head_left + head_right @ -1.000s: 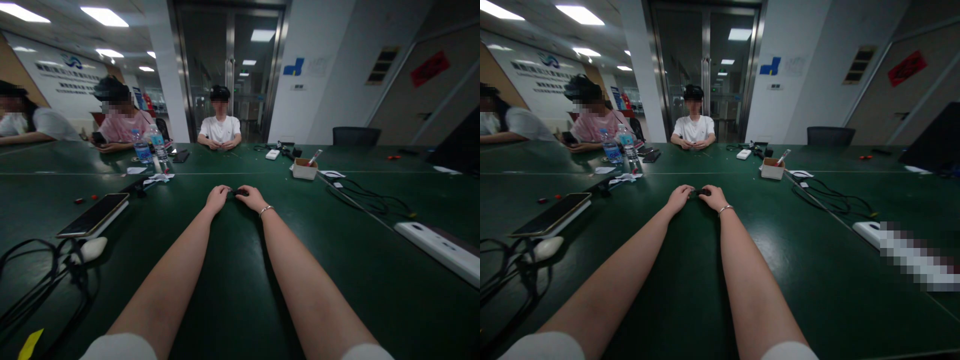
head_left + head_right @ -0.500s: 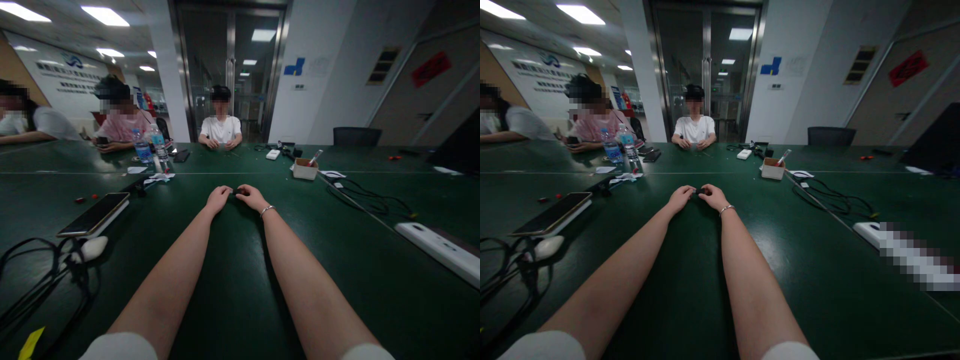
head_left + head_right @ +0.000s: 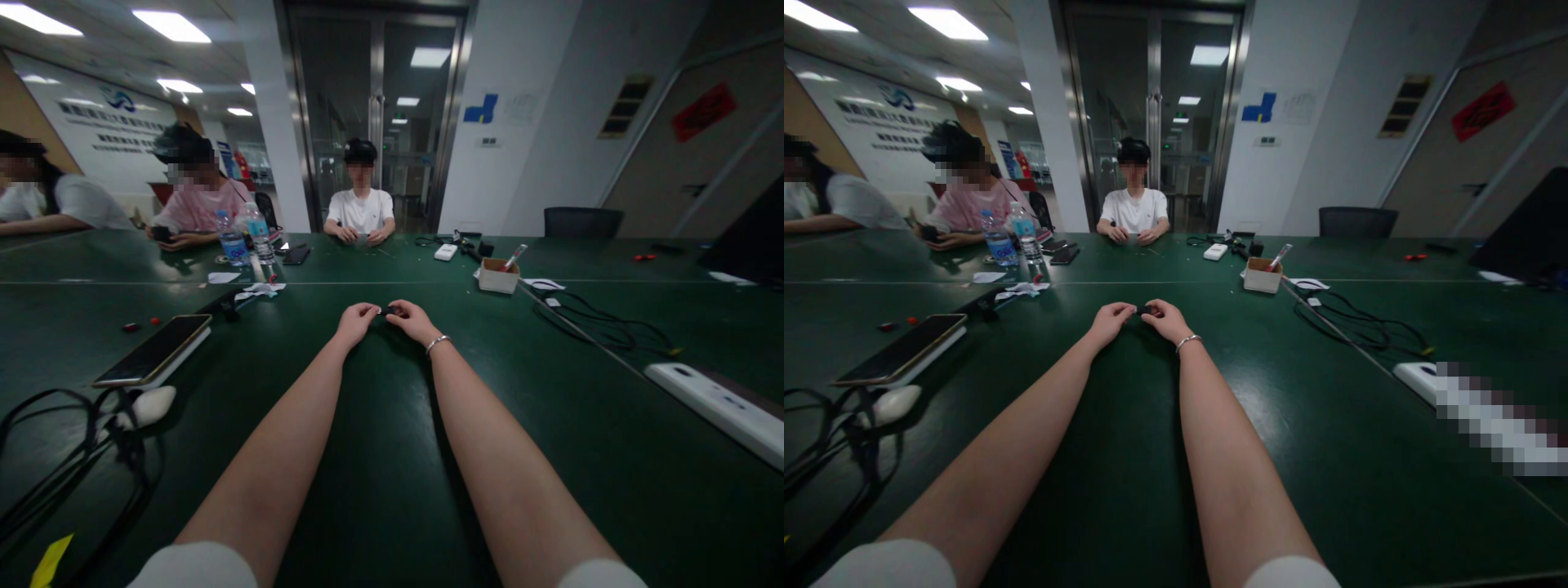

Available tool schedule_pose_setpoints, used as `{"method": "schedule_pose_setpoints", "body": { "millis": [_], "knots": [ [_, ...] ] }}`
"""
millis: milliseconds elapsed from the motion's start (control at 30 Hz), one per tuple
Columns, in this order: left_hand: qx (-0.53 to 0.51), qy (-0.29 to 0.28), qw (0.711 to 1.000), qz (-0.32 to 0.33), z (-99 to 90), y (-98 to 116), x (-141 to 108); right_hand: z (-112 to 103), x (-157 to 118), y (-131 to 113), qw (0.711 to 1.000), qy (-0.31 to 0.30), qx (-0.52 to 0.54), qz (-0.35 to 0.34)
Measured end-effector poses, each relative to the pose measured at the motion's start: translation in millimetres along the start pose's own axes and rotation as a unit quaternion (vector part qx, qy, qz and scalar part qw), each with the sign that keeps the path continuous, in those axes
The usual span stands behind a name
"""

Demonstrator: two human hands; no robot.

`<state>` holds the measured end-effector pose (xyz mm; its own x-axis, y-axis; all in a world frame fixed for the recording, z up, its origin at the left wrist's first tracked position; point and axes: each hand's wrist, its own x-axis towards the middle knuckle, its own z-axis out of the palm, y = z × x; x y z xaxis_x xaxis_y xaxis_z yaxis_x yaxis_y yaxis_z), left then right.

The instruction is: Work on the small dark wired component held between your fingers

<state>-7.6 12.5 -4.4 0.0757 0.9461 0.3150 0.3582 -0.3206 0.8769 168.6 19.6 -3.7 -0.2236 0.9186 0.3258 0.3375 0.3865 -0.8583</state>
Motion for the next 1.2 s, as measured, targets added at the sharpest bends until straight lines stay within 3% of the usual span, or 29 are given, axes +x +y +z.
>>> {"method": "schedule_pose_setpoints", "body": {
  "millis": [500,833,1200],
  "knots": [
    [0.015,0.05,0.998,-0.031,-1.0,4,-2,10,3,-7,1.0,0.017,0.012,-0.008],
    [0.086,0.012,0.995,-0.043,-4.3,10,-6,7,4,4,1.0,-0.005,0.027,0.0],
    [0.078,-0.006,0.997,0.007,-1.4,4,-4,4,5,6,0.997,-0.017,0.067,0.029]
  ]
}}
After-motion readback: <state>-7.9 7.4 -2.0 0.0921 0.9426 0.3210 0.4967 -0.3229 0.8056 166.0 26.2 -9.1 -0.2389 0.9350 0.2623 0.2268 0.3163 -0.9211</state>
